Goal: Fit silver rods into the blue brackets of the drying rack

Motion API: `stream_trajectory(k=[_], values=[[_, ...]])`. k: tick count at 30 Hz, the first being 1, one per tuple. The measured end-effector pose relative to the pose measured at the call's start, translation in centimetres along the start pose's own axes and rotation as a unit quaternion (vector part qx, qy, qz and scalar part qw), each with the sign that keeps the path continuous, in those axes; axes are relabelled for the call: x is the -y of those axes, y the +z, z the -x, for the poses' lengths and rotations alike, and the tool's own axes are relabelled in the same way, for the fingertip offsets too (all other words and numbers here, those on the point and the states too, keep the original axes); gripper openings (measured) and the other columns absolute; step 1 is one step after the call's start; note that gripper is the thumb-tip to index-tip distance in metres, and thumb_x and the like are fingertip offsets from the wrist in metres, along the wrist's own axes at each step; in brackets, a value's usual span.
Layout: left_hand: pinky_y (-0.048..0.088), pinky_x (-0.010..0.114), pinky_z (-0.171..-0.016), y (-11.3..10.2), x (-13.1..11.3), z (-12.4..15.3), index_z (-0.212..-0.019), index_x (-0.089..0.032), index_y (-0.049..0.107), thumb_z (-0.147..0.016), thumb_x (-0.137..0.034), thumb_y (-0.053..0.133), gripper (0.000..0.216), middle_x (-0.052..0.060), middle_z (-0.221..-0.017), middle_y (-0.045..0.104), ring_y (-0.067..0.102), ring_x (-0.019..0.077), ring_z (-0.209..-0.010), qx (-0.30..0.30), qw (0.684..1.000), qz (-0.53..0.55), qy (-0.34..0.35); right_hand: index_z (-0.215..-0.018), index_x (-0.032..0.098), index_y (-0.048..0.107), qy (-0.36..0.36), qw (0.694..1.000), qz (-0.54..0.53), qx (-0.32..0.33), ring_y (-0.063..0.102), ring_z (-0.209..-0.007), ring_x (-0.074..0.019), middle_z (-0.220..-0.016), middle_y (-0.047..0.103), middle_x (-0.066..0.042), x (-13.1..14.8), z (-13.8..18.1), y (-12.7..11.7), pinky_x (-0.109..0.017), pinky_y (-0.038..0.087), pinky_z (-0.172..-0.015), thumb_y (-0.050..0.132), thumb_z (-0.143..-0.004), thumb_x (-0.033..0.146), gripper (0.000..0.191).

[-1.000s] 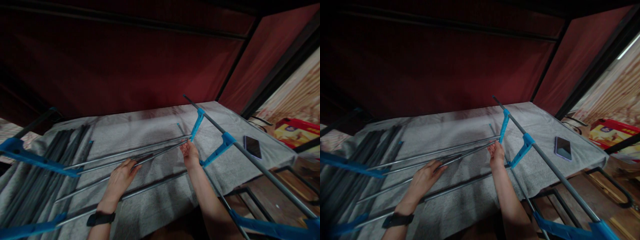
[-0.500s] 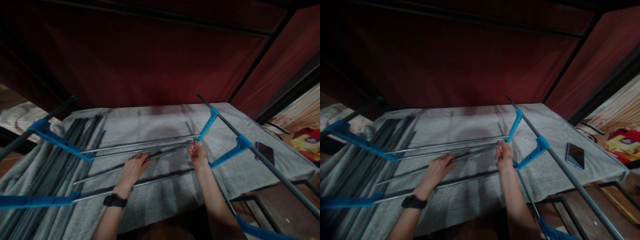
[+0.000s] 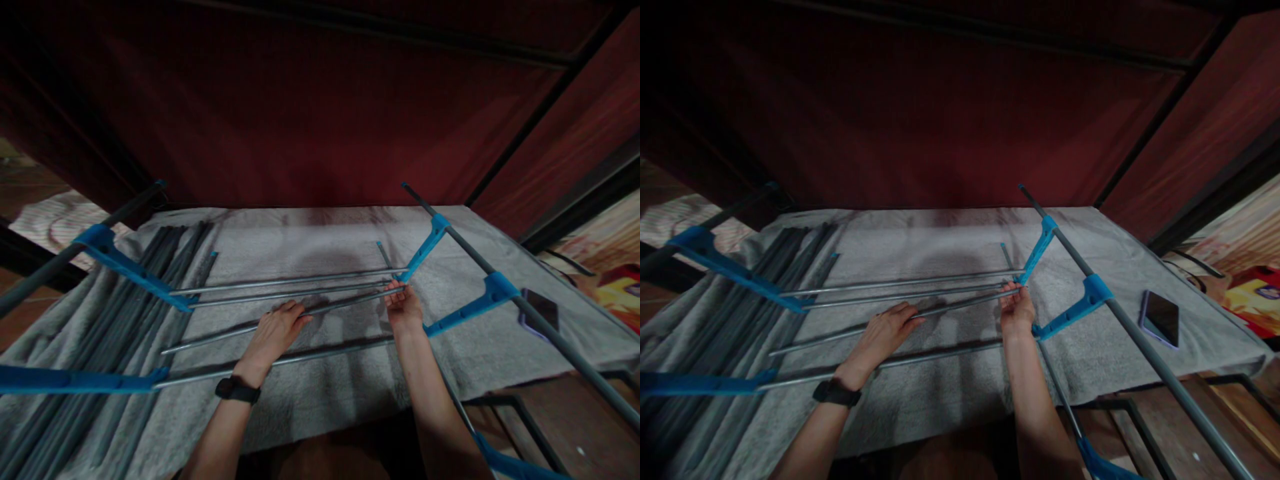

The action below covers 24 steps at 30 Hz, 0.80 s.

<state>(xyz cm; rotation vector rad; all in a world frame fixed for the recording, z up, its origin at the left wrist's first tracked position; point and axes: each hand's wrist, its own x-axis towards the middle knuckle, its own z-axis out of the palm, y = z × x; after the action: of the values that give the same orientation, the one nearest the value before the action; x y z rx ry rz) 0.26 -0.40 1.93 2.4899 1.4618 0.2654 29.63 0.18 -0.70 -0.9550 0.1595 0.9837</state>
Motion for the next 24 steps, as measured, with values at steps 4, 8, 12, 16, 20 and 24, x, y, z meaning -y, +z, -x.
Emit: stream_trajectory(k=[4, 8, 12, 16, 20, 24], values=[[0.042, 0.029, -0.069, -0.1, -0.2, 0.0, -0.101, -0.024, 0.064, -0.1, -0.045, 0.032, 0.038, 0.004, -0.095, 0.07, 0.067, 0.0205, -0.085, 0.008, 1.0, -0.012, -0.001, -0.073, 0.022, 0.055, -0.004, 1.0, 0.006, 0.004, 0.063, -0.057, -0.0091, -0.064, 0.064, 0.002, 0.2, -0.3, -0.5, -0.025, 0.057, -0.063, 0.038, -0.092, 0.031, 0.027], [0.042, 0.03, -0.071, -0.2, -0.6, 0.2, -0.101, -0.024, 0.065, -0.098, -0.05, 0.032, 0.042, 0.005, -0.085, 0.072, 0.069, 0.022, -0.083, 0.015, 0.999, -0.037, -0.025, -0.068, 0.022, 0.051, -0.013, 0.999, 0.034, 0.035, 0.055, -0.048, -0.0097, -0.055, 0.054, 0.003, 0.4, -0.7, -1.0, -0.025, 0.053, -0.055, 0.035, -0.091, 0.036, 0.032], [0.043, 0.031, -0.074, -0.2, -1.1, 0.6, -0.099, -0.023, 0.066, -0.098, -0.052, 0.031, 0.045, 0.006, -0.082, 0.073, 0.069, 0.0227, -0.083, 0.007, 0.999, -0.041, -0.024, -0.063, 0.021, 0.046, -0.016, 0.998, 0.003, 0.061, 0.046, -0.043, -0.0088, -0.053, 0.045, 0.002, 0.6, -0.9, -1.5, -0.022, 0.044, -0.045, 0.026, -0.093, 0.033, 0.038], [0.043, 0.032, -0.074, -0.1, -1.6, 0.9, -0.099, -0.023, 0.066, -0.099, -0.051, 0.031, 0.045, 0.006, -0.083, 0.073, 0.069, 0.0225, -0.082, 0.005, 0.999, -0.039, -0.008, -0.059, 0.02, 0.039, -0.032, 0.995, -0.027, 0.091, 0.04, -0.042, -0.0077, -0.052, 0.037, 0.003, 0.9, -1.4, -2.0, -0.021, 0.039, -0.042, 0.024, -0.091, 0.026, 0.036], [0.043, 0.032, -0.075, -0.1, -1.9, 1.0, -0.099, -0.021, 0.065, -0.099, -0.048, 0.031, 0.043, 0.006, -0.085, 0.072, 0.068, 0.0214, -0.083, 0.002, 0.999, -0.04, 0.004, -0.058, 0.021, 0.037, -0.051, 0.994, 0.004, 0.092, 0.039, -0.042, -0.009, -0.052, 0.035, 0.003, 1.3, -2.0, -2.5, -0.023, 0.038, -0.04, 0.028, -0.089, 0.027, 0.033], [0.044, 0.032, -0.077, 0.1, -1.7, 0.8, -0.102, -0.019, 0.064, -0.099, -0.043, 0.035, 0.038, 0.007, -0.09, 0.07, 0.066, 0.0207, -0.087, -0.011, 0.999, -0.049, 0.017, -0.062, 0.021, 0.042, 0.008, 0.999, 0.034, 0.033, 0.045, -0.044, -0.0097, -0.056, 0.043, 0.001, 1.2, -2.1, -2.1, -0.024, 0.042, -0.042, 0.022, -0.091, 0.027, 0.036]])
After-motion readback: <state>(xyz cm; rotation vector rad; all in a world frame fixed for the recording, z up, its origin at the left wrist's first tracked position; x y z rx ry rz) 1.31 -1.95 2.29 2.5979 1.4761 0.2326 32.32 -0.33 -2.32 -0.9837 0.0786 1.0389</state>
